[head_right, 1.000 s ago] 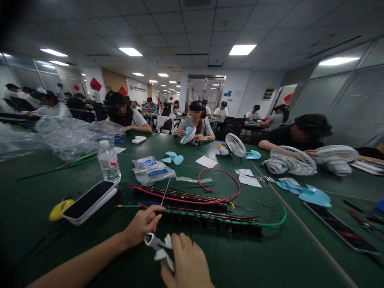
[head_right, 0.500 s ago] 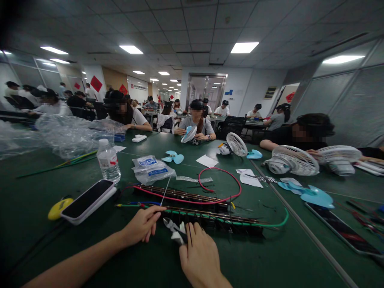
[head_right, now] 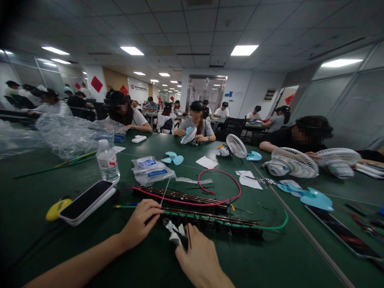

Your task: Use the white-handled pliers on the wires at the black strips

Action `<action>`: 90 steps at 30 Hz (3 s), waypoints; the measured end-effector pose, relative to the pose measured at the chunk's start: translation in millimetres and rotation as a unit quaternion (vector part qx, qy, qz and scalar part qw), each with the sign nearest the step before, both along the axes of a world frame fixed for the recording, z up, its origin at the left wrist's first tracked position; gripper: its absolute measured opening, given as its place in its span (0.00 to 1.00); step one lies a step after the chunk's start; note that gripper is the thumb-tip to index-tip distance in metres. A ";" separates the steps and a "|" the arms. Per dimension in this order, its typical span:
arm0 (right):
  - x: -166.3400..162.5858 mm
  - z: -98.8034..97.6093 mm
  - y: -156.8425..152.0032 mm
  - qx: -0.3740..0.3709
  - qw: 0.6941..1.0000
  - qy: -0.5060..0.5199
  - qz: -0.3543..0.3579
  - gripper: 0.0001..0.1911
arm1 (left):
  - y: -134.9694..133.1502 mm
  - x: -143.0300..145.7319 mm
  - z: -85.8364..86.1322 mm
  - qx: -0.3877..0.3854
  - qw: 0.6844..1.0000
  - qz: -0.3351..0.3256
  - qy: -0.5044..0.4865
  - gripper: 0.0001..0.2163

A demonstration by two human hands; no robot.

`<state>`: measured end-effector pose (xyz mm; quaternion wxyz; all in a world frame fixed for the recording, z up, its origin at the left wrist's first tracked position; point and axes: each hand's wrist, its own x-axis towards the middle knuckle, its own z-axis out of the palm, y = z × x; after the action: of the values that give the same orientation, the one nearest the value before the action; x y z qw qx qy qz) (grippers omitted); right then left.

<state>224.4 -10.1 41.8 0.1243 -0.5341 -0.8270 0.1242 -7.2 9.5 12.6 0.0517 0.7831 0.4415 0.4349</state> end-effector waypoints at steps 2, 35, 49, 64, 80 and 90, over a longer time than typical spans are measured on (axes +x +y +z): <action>0.5 -3.1 -0.1 0.023 1.000 -0.007 -0.006 0.16 | 1.9 -1.0 -0.1 -0.020 1.000 -0.003 0.019 0.09; -3.5 -6.4 3.8 0.041 0.998 -0.033 -0.023 0.15 | 7.9 -5.6 -4.8 -0.047 0.998 -0.025 0.019 0.07; -2.8 -11.1 4.9 0.046 0.998 -0.040 -0.025 0.16 | 8.0 -4.9 -3.7 -0.064 0.998 -0.024 0.005 0.04; -2.8 -6.2 3.9 0.033 0.999 -0.031 -0.021 0.15 | 7.3 -2.3 -0.2 -0.067 0.998 -0.008 -0.007 0.03; -5.1 -11.1 4.4 0.044 0.998 -0.043 -0.026 0.16 | 8.3 -2.5 -5.9 -0.048 0.999 -0.002 -0.001 0.02; -7.0 -12.1 4.4 0.037 0.998 -0.041 -0.041 0.17 | 9.0 -2.5 -4.8 -0.047 0.999 -0.001 -0.003 0.02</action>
<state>217.4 -5.7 29.7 0.1146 -0.5671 -0.8129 0.0668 -9.7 18.5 7.8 0.0900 0.7790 0.4604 0.4162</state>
